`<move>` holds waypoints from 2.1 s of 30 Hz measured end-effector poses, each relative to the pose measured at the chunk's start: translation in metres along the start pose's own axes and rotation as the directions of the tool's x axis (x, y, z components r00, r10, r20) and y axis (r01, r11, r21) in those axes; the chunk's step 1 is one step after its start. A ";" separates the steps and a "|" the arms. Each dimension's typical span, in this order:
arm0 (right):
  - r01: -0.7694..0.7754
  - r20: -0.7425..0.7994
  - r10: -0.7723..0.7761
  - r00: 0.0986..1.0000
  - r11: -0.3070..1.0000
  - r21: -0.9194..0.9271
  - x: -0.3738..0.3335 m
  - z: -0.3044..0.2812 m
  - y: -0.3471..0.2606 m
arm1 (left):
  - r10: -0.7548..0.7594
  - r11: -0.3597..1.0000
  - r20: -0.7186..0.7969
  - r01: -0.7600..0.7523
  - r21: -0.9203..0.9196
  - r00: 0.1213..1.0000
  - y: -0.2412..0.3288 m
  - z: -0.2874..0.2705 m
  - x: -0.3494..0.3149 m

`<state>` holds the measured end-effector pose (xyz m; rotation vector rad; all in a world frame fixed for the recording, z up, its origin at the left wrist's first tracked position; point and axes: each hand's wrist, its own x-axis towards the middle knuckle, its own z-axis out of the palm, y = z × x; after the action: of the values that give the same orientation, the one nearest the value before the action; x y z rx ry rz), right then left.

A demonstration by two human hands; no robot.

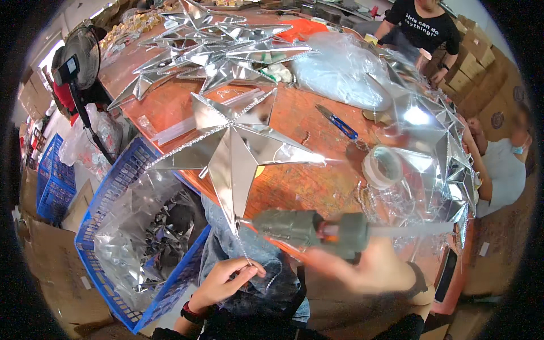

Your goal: Using a glue gun to apply adhesive and attach silver beaded trim to decorative silver stars.

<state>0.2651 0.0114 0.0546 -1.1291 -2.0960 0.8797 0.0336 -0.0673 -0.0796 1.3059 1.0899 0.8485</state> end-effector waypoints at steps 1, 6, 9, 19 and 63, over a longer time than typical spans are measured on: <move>-0.018 0.006 0.019 1.000 0.999 -0.046 0.001 -0.001 0.003 | 0.026 0.999 -0.019 -0.025 0.023 0.999 -0.002 -0.001 0.001; -0.054 -0.020 0.053 0.998 0.998 -0.041 0.020 0.000 0.005 | 0.116 0.992 -0.078 -0.112 0.058 0.990 -0.005 -0.003 0.005; -0.009 0.000 0.009 1.000 0.995 -0.096 0.032 0.000 0.004 | 0.105 0.993 -0.105 -0.099 0.057 0.989 -0.004 -0.005 0.005; 0.105 0.027 -0.102 0.994 0.988 -0.116 0.044 0.003 0.006 | 0.039 0.997 -0.099 -0.031 0.073 0.994 -0.011 -0.011 0.007; 0.017 -0.135 -0.060 0.989 0.952 -0.305 0.088 0.015 -0.011 | 0.159 0.982 -0.044 -0.154 0.113 0.986 -0.041 -0.016 0.011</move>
<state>0.2081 0.0791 0.0702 -1.2597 -2.1731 0.4516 0.0174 -0.0567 -0.1209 1.4827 1.0980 0.9557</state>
